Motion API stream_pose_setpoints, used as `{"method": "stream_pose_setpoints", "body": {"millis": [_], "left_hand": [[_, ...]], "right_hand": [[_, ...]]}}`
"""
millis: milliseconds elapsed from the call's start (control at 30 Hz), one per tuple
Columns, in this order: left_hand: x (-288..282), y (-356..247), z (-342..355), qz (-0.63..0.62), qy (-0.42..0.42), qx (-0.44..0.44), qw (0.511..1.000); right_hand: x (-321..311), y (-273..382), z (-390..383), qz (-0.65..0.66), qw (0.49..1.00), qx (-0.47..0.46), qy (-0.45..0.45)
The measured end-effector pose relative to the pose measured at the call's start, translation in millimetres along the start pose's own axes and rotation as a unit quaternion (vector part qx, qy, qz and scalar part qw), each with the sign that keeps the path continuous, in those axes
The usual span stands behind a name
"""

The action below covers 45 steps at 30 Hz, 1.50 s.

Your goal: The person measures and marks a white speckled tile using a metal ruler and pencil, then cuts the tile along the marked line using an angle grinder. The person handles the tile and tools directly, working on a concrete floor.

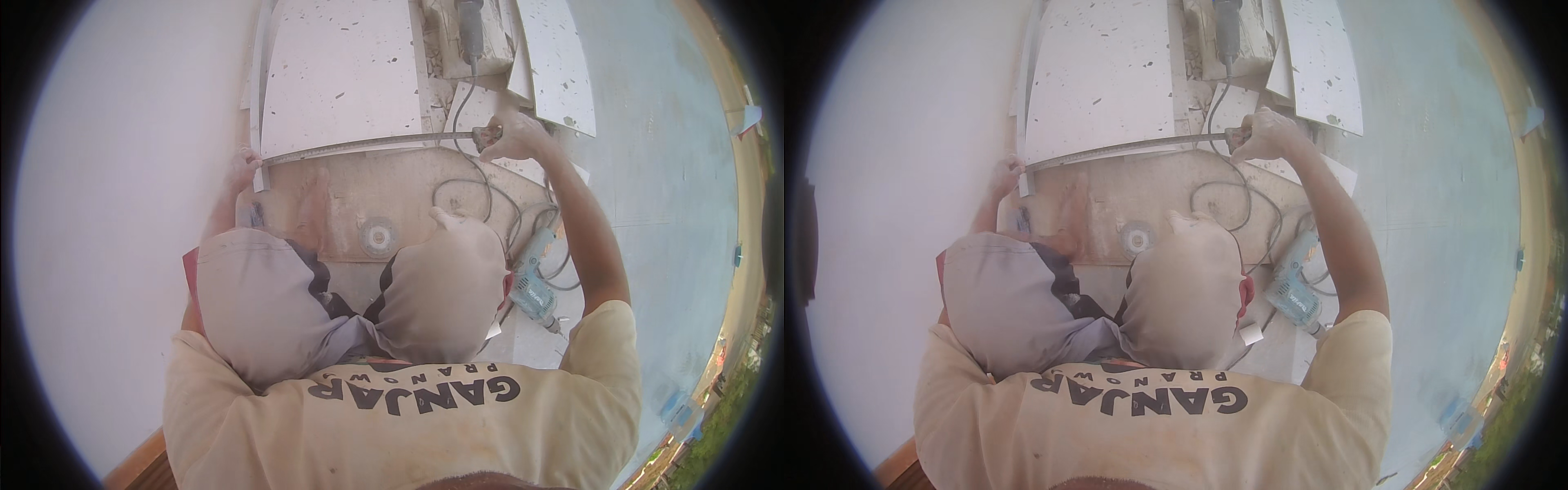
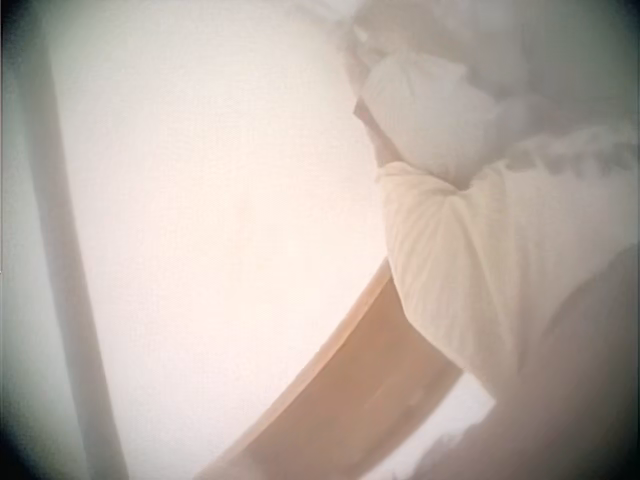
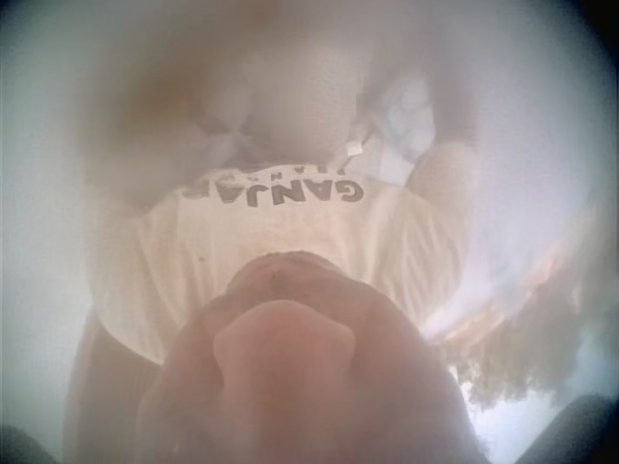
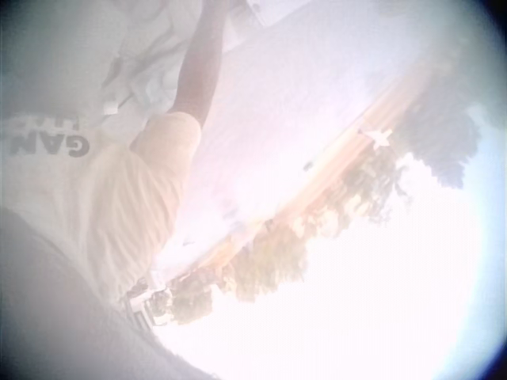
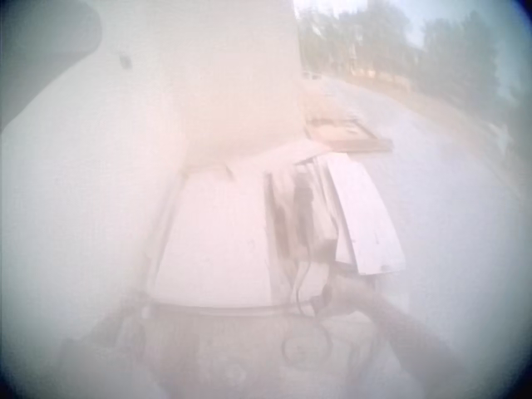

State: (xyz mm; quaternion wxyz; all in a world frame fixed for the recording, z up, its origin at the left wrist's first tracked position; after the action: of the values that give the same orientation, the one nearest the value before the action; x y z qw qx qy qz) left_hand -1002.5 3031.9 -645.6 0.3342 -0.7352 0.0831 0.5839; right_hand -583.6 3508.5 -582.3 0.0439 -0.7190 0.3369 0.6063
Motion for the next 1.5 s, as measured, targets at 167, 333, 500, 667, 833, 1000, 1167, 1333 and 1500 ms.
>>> {"method": "stream_pose_setpoints", "body": {"millis": [167,333,500,667,833,1000,1167,1333,1500], "left_hand": [[-35,-31,38,-0.048,-0.020,0.008,0.999],[-54,-80,137,-0.059,-0.043,0.035,0.997],[-66,-83,257,-0.139,-0.093,0.058,0.984],[-66,-102,364,-0.125,-0.109,0.066,0.984],[-46,-94,470,-0.124,-0.119,0.097,0.980],[-21,-54,537,-0.116,-0.098,0.088,0.985],[-5,-51,564,-0.106,-0.086,0.075,0.988],[5,-69,565,-0.139,-0.045,0.045,0.988],[5,-71,565,-0.141,-0.036,0.045,0.988]], "right_hand": [[-45,1,21,0.050,0.999,-0.008,-0.016],[-112,0,60,0.067,0.991,0.031,-0.109],[-175,10,141,0.064,0.984,0.037,-0.161],[-226,16,242,0.049,0.986,0.048,-0.151],[-232,-8,354,0.033,0.986,0.036,-0.157],[-203,-12,438,0.040,0.995,0.055,-0.080],[-182,-17,475,0.019,0.995,0.084,-0.048],[-156,-43,491,0.067,0.991,0.110,-0.039],[-142,-61,514,0.044,0.992,0.113,-0.026]]}}
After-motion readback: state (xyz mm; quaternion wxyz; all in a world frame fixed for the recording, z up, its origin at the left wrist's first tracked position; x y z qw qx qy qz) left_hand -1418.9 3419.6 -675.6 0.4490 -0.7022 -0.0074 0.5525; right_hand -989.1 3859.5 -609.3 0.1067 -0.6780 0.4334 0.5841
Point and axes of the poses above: each hand's wrist, its own z-axis towards the middle knuckle, its own x-axis out of the palm, y = z × x, the point moved 8 cm from there along z, towards the middle knuckle, and after that the axes turned 8 degrees about -y, right-handed, at the moved point
